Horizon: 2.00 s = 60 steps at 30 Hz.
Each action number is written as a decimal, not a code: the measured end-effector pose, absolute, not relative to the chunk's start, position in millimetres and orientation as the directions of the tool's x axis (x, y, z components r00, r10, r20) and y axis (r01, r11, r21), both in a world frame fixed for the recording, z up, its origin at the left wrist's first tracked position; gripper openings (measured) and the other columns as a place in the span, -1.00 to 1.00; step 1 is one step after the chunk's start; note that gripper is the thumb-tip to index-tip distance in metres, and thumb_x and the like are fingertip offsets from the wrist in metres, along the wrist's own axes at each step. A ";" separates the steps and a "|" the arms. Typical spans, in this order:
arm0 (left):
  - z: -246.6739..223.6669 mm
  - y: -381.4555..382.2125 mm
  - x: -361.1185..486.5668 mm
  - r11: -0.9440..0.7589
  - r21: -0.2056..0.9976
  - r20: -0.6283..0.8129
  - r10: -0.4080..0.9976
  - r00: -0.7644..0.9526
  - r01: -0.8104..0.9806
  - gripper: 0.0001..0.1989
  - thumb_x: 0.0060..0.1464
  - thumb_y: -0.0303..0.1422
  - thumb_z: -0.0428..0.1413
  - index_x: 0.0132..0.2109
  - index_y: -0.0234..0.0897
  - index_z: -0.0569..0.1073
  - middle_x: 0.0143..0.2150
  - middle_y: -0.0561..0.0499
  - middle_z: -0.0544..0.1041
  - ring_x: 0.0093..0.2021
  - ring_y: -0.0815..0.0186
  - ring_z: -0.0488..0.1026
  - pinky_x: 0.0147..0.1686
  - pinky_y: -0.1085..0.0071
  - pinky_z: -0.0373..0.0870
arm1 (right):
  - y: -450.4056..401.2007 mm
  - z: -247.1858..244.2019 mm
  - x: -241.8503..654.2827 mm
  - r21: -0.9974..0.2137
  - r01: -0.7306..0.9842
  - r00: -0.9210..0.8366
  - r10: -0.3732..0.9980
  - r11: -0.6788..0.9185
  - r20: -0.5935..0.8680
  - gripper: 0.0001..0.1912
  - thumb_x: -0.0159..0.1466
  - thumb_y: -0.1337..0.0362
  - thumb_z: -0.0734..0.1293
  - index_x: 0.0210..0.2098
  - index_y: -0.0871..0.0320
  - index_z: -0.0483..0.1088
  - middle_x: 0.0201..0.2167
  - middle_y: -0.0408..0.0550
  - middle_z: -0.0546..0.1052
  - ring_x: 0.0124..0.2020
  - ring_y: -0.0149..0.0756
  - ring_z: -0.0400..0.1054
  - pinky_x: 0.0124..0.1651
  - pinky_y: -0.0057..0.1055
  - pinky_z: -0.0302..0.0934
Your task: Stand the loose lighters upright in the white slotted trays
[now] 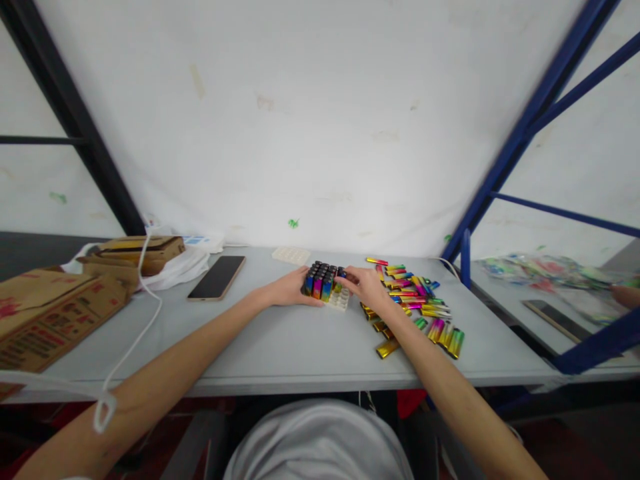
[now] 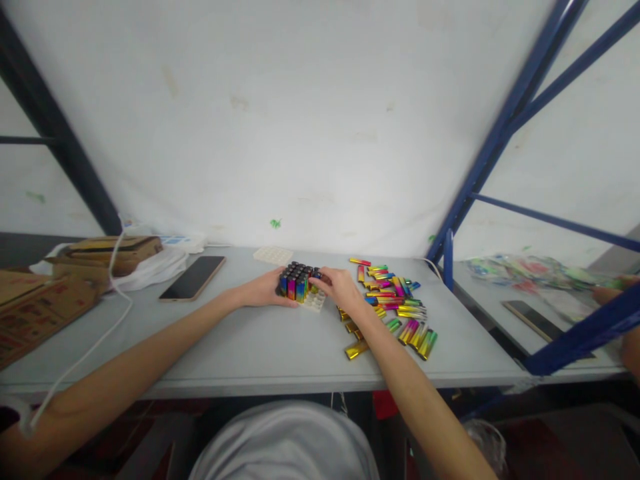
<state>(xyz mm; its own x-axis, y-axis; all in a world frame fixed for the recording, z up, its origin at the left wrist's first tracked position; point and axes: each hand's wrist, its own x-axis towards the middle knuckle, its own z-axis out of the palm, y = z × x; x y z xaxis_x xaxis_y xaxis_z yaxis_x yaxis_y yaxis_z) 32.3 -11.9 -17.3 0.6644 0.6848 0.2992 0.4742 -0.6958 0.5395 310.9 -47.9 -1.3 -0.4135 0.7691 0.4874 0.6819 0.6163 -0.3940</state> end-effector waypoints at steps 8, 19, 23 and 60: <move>-18.6 -11.6 32.6 -0.697 0.538 0.294 0.682 0.669 0.474 -0.18 -0.01 0.08 0.45 0.28 -0.25 0.50 0.19 -0.18 0.56 0.18 -0.08 0.52 0.29 0.05 0.44 | -41.9 -0.3 312.1 -0.293 0.713 -0.508 0.757 0.637 0.411 -0.70 0.54 0.06 0.33 -0.20 0.13 0.51 -0.45 -0.08 0.60 -0.41 -0.26 0.47 -0.28 -0.44 0.14; -16.6 -12.6 33.3 -0.687 0.545 0.286 0.692 0.663 0.482 -0.15 -0.04 0.11 0.45 0.28 -0.25 0.50 0.22 -0.20 0.55 0.22 -0.12 0.51 0.33 0.02 0.40 | -47.1 2.1 324.8 -0.208 0.838 -0.404 0.831 0.504 0.383 -0.37 0.53 -0.17 0.23 -0.46 0.14 0.53 -0.55 -0.07 0.55 -0.47 -0.30 0.37 -0.33 -0.42 0.04; -15.5 -13.9 32.8 -0.693 0.542 0.286 0.684 0.671 0.475 -0.17 -0.02 0.12 0.44 0.27 -0.25 0.50 0.23 -0.20 0.55 0.23 -0.11 0.51 0.35 0.04 0.39 | -37.5 11.5 351.3 -0.257 0.870 -0.234 0.812 0.421 0.535 -0.38 0.60 -0.04 0.07 -0.34 0.14 0.55 -0.43 0.03 0.61 -0.34 -0.18 0.49 -0.17 -0.36 0.21; -17.4 -11.2 33.7 -0.695 0.523 0.287 0.689 0.666 0.494 -0.22 -0.04 0.21 0.41 0.17 -0.20 0.56 0.15 -0.15 0.59 0.17 -0.10 0.53 0.31 0.03 0.42 | -140.9 55.6 453.0 -0.151 0.929 -0.268 0.897 0.337 0.350 -0.36 0.54 -0.14 0.09 0.42 0.01 0.37 0.43 0.13 0.36 0.46 0.05 0.24 0.51 -0.01 0.13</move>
